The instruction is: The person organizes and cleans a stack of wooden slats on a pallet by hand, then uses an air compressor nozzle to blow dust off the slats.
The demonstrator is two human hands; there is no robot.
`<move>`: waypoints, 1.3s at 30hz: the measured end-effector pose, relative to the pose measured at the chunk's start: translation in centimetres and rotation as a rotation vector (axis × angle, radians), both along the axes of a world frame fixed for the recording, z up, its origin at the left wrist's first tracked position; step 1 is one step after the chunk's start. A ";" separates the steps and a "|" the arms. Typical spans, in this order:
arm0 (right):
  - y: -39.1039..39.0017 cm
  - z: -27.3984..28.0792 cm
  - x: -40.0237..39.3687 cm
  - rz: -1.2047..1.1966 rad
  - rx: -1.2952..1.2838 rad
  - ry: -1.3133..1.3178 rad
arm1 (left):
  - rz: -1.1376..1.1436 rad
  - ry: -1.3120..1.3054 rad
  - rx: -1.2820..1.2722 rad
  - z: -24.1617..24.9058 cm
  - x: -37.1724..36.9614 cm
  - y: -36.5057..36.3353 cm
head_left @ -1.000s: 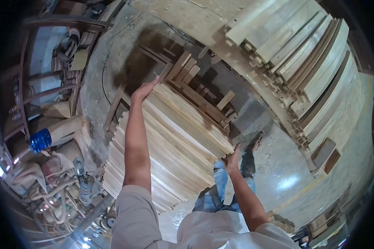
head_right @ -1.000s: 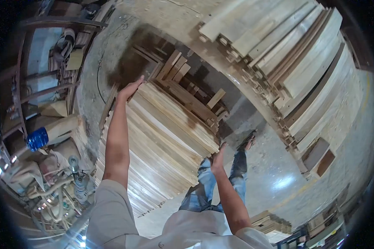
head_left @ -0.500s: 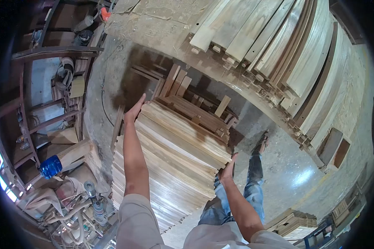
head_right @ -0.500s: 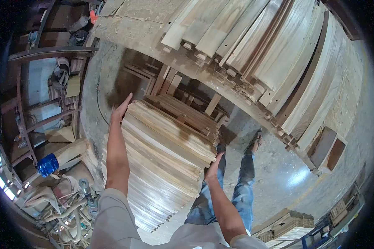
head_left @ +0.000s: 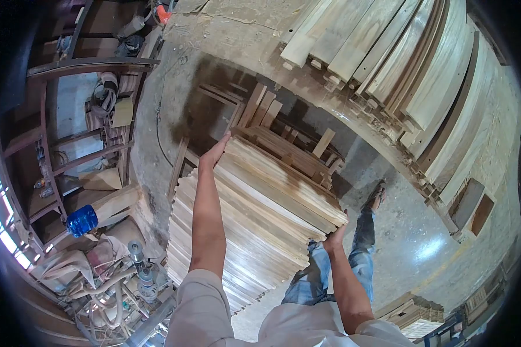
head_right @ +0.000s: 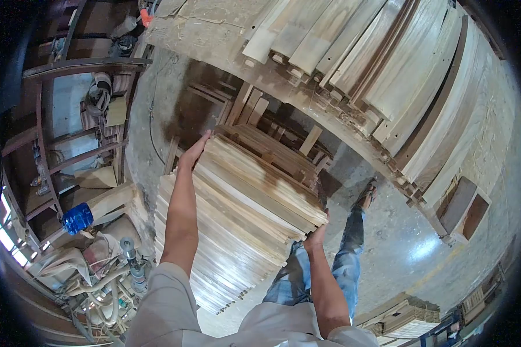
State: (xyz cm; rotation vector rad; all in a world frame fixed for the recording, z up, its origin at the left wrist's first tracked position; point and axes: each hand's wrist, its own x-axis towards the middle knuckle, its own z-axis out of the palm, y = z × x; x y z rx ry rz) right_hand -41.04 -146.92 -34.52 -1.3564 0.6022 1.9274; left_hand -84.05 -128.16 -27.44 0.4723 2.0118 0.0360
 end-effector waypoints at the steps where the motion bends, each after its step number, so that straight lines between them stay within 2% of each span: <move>1: 0.0 -0.1 0.0 -0.005 0.038 0.015 | 0.000 -0.001 0.003 -1.4 -0.9 -0.4; 3: 0.1 -0.1 -0.2 -0.011 0.075 0.032 | 0.058 -0.072 -0.036 -4.6 -3.6 -1.7; 5: 0.1 -0.3 -0.3 -0.036 0.068 -0.046 | 0.069 -0.085 -0.023 -4.4 -3.4 -1.5; 12: 0.1 -0.4 -0.3 -0.074 0.104 -0.043 | 0.107 -0.086 -0.006 -3.7 -2.6 -1.2; 15: 0.0 -0.1 0.6 0.000 -0.021 -0.055 | 0.109 -0.112 0.010 -3.4 -1.7 -1.5; 17: 0.0 0.1 1.8 -0.025 0.115 -0.041 | 0.080 -0.069 0.043 -2.5 0.3 -1.7; 20: -0.9 -0.4 4.5 -0.045 0.182 -0.078 | 0.043 -0.029 0.068 -2.1 3.2 -2.3; 25: -0.2 1.2 9.6 -0.051 0.081 -0.141 | -0.018 -0.092 0.164 -2.2 8.1 -4.0; 28: -0.3 1.7 11.2 -0.024 0.115 -0.086 | -0.064 -0.119 0.115 -4.7 7.9 -5.3; 30: -1.5 -0.2 11.8 -0.038 0.141 -0.062 | -0.014 -0.156 0.081 -2.6 8.5 -4.1; 32: -0.9 0.6 11.5 -0.038 0.097 -0.078 | 0.031 -0.185 0.046 0.0 9.7 -2.5; 34: -0.8 0.7 11.4 -0.035 0.050 -0.088 | 0.071 -0.120 -0.105 1.7 10.7 -1.4; 39: -1.8 -0.9 11.8 -0.031 0.055 -0.083 | 0.064 -0.144 -0.003 -0.9 9.5 -2.7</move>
